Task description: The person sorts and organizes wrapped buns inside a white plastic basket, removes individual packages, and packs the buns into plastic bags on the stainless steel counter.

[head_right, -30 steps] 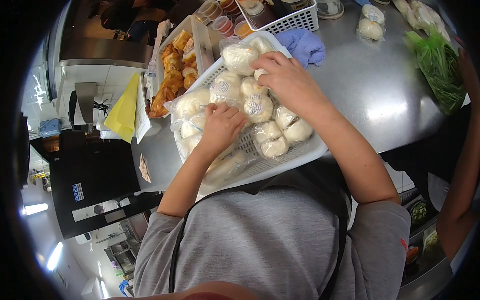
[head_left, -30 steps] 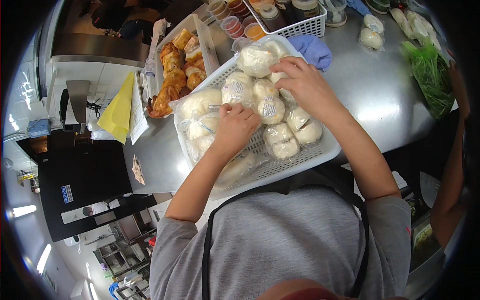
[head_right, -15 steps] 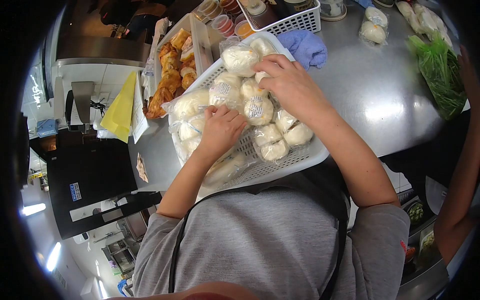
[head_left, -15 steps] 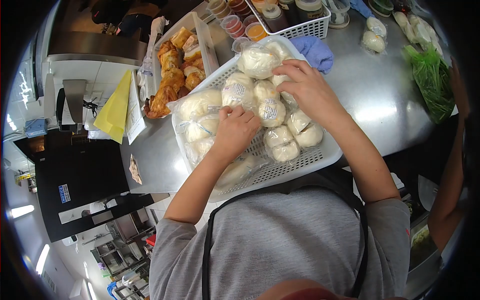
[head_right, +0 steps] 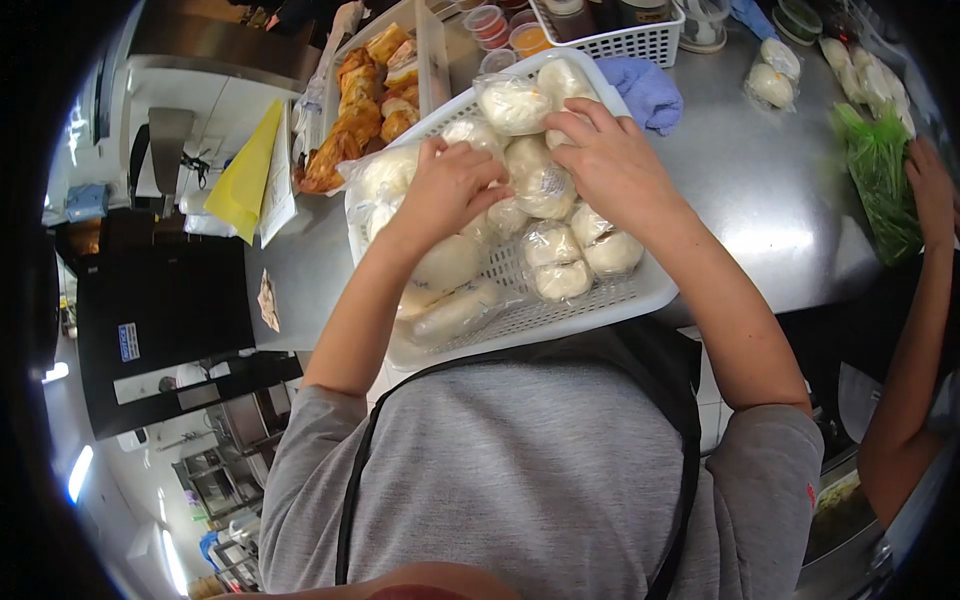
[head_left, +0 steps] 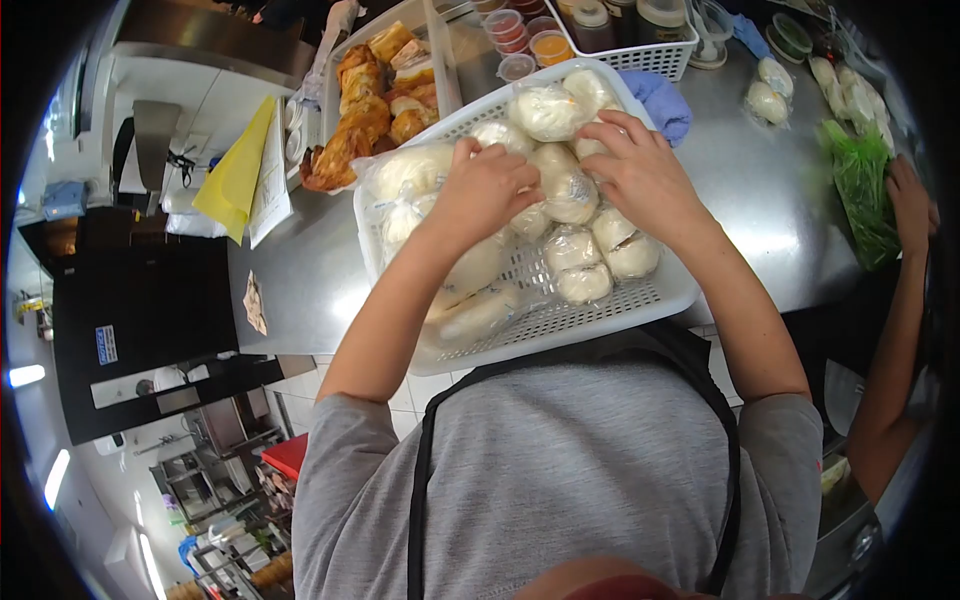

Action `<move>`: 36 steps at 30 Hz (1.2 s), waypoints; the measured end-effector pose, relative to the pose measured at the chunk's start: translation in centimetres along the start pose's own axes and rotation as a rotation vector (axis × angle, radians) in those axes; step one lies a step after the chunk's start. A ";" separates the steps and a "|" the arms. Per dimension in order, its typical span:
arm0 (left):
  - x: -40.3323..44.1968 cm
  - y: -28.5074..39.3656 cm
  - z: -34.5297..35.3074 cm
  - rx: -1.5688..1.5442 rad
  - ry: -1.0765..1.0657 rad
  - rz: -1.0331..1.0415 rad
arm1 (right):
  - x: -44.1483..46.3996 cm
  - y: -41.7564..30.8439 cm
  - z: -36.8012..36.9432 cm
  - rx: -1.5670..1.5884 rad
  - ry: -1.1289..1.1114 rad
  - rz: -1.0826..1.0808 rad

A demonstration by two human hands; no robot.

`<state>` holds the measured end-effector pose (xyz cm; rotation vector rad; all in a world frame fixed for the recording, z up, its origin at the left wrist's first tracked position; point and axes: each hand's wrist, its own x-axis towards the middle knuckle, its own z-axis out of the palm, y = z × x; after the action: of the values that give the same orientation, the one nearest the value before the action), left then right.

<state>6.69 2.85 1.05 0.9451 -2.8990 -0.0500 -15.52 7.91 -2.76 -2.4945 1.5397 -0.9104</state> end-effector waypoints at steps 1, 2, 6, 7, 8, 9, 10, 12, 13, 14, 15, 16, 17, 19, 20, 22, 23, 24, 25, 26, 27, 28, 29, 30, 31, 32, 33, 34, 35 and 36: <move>0.3 -0.5 -0.3 -0.050 -0.004 0.020 | 0.1 -0.6 -0.3 -0.004 -0.005 -0.016; 0.5 -0.9 -0.5 -0.076 -0.018 0.006 | 0.2 -1.4 -0.7 0.014 -0.025 -0.013; 0.4 -2.4 -0.6 -0.160 0.013 -0.011 | 0.8 -4.5 0.2 0.037 -0.256 -0.226; 0.4 -2.4 -0.8 -0.175 0.001 -0.011 | 1.1 -5.3 1.1 0.029 -0.259 -0.226; 0.3 -2.5 -1.0 -0.189 -0.009 -0.011 | 1.5 -6.0 2.3 -0.030 -0.303 -0.262; 0.4 -2.5 -1.0 -0.190 0.000 -0.009 | 1.8 -6.3 3.4 -0.090 -0.345 -0.298; 0.4 -2.4 -0.9 -0.249 0.012 -0.040 | 1.9 -6.2 4.4 -0.097 -0.345 -0.301; 0.2 -2.8 -0.8 -0.302 0.036 -0.077 | 2.6 -5.9 5.8 -0.132 -0.283 -0.376; 0.1 -3.1 -0.7 -0.345 0.095 -0.078 | 2.8 -5.7 6.0 -0.137 -0.284 -0.386; -0.1 -3.4 -0.5 -0.389 0.155 -0.078 | 2.9 -5.4 6.1 -0.065 -0.302 -0.368; -0.4 -3.5 -0.4 -0.391 0.164 -0.083 | 3.0 -5.3 6.0 0.006 -0.322 -0.348; -0.7 -3.5 -0.1 -0.277 0.241 -0.064 | 3.0 -5.2 5.8 0.002 -0.329 -0.353; -0.8 -3.4 0.1 -0.162 0.317 -0.042 | 3.0 -5.0 5.6 0.045 -0.315 -0.300; -0.5 -3.4 0.6 -0.142 0.362 -0.041 | 2.9 -5.3 4.9 0.081 -0.302 -0.245; -0.4 -3.5 0.8 -0.116 0.399 -0.042 | 2.7 -5.8 4.7 0.038 -0.333 -0.224; -0.2 -4.1 0.9 -0.259 0.282 -0.095 | 2.4 -6.1 4.8 -0.006 -0.361 -0.202; -0.2 -4.3 1.0 -0.401 0.161 -0.149 | 2.1 -5.8 5.4 -0.055 -0.327 -0.264; -0.3 -4.4 1.1 -0.401 0.162 -0.148 | 2.0 -5.7 5.6 -0.102 -0.292 -0.324; -0.4 -4.5 1.1 -0.410 0.142 -0.154 | 2.1 -5.4 5.7 -0.103 -0.292 -0.324; -0.6 -4.6 1.2 -0.419 0.124 -0.162 | 2.4 -5.0 5.7 -0.026 -0.264 -0.327; -0.6 -4.8 1.3 -0.420 0.126 -0.163 | 2.7 -5.0 5.4 0.050 -0.236 -0.330; -0.5 -5.2 1.3 -0.434 0.130 -0.165 | 2.8 -5.2 5.1 0.048 -0.237 -0.332; -0.4 -5.5 1.4 -0.448 0.137 -0.166 | 2.9 -5.2 4.5 0.135 -0.122 -0.293; -0.5 -5.5 1.5 -0.451 0.142 -0.164 | 3.1 -5.4 3.6 0.221 -0.008 -0.251; -0.5 -5.7 1.6 -0.454 0.159 -0.153 | 3.2 -5.6 2.9 0.215 -0.012 -0.254; -0.6 -5.8 1.7 -0.457 0.177 -0.145 | 3.4 -5.8 2.2 0.362 0.136 -0.132; -0.7 -5.9 1.8 -0.461 0.178 -0.146 | 3.4 -6.1 1.4 0.508 0.284 -0.004; -0.6 -6.0 2.0 -0.460 0.168 -0.148 | 3.6 -6.6 0.3 0.657 0.348 0.125; -0.4 -6.0 2.1 -0.460 0.156 -0.148 | 3.7 -6.1 -0.6 0.651 0.349 0.131; -0.5 -5.5 1.6 -0.474 0.154 -0.193 | 3.7 -5.1 -1.4 0.723 0.348 0.236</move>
<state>10.12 -1.27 -0.86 1.0684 -2.4736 -0.6160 -11.02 7.67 1.87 -1.6789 1.2226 -1.5649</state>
